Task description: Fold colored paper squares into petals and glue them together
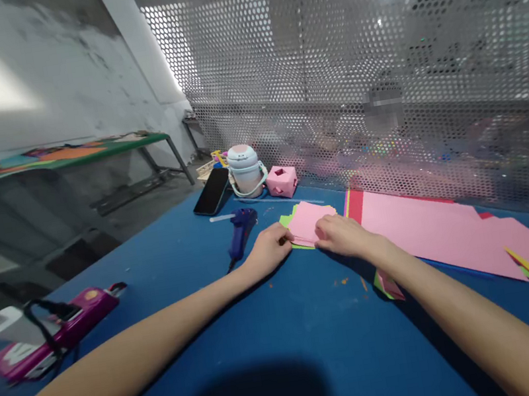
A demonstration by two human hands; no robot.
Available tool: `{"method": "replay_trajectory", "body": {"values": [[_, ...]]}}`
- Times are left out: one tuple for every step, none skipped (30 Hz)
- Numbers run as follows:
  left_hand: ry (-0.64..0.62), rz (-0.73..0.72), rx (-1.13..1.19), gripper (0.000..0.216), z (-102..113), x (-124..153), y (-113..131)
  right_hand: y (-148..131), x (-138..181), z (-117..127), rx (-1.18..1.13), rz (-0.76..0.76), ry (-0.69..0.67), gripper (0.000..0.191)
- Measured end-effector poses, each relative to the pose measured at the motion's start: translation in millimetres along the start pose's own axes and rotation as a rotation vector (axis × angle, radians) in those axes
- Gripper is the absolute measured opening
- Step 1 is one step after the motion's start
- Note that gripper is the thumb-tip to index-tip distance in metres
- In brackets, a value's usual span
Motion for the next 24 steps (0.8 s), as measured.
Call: {"method": "replay_trajectory", "body": {"values": [[0.002,0.000,0.000,0.017,0,0,0,-1,-1,-1,0.010,-0.001,-0.012,0.021],[0.005,0.000,0.002,0.017,0,0,0,-2,-1,-1,0.021,-0.003,-0.020,0.021],[0.009,0.001,0.006,0.016,1,1,1,-3,-1,-1,0.030,-0.007,-0.026,0.020],[0.013,0.001,0.011,0.016,1,1,1,-3,-1,-1,0.037,-0.010,-0.029,0.020],[0.017,0.002,0.017,0.016,1,1,1,-4,0,-1,0.044,-0.014,-0.032,0.021],[0.021,0.001,0.025,0.015,1,1,1,-5,1,0,0.049,-0.017,-0.035,0.021],[0.026,-0.001,0.035,0.016,2,1,2,-6,2,1,0.054,-0.020,-0.036,0.021],[0.032,-0.004,0.046,0.016,2,1,2,-7,2,1,0.058,-0.023,-0.036,0.020],[0.040,-0.009,0.060,0.016,3,1,3,-8,3,2,0.060,-0.025,-0.036,0.020],[0.050,-0.014,0.074,0.016,4,1,5,-9,3,2,0.060,-0.026,-0.035,0.019],[0.065,-0.020,0.089,0.017,6,1,7,-9,3,3,0.060,-0.027,-0.033,0.019],[0.085,-0.025,0.106,0.018,8,1,10,-10,3,3,0.057,-0.027,-0.030,0.019],[0.110,-0.030,0.123,0.018,11,1,13,-10,3,3,0.053,-0.028,-0.027,0.018],[0.139,-0.034,0.142,0.019,13,2,16,-9,3,3,0.047,-0.028,-0.023,0.018],[0.167,-0.039,0.164,0.019,16,2,19,-9,3,2,0.039,-0.029,-0.018,0.018],[0.195,-0.043,0.187,0.019,19,3,22,-8,3,2,0.030,-0.029,-0.012,0.018],[0.222,-0.047,0.210,0.019,22,3,25,-7,2,1,0.018,-0.030,-0.006,0.018],[0.247,-0.048,0.233,0.019,25,4,27,-7,2,1,0.005,-0.030,0.000,0.018],[0.271,-0.045,0.255,0.019,27,5,29,-6,3,1,-0.012,-0.029,0.006,0.018],[0.292,-0.040,0.275,0.018,30,6,31,-6,3,1,-0.031,-0.026,0.013,0.018],[0.311,-0.034,0.290,0.017,32,6,32,-6,5,3,-0.053,-0.023,0.020,0.019],[0.327,-0.024,0.309,0.016,34,7,34,-5,7,5,-0.079,-0.018,0.030,0.019],[0.341,-0.006,0.336,0.014,36,7,36,-5,10,9,-0.108,-0.015,0.044,0.019],[0.355,0.021,0.376,0.013,38,7,37,-5,15,14,-0.140,-0.013,0.063,0.019]]}}
Point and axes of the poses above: each hand's wrist, its own x-axis away from the middle knuckle, its own z-axis out of the back of the hand, y = z × x, the point moved 1 cm from there along -x, towards the middle knuckle, and after that the axes turned 7 degrees about -x, right-handed, at the moved point
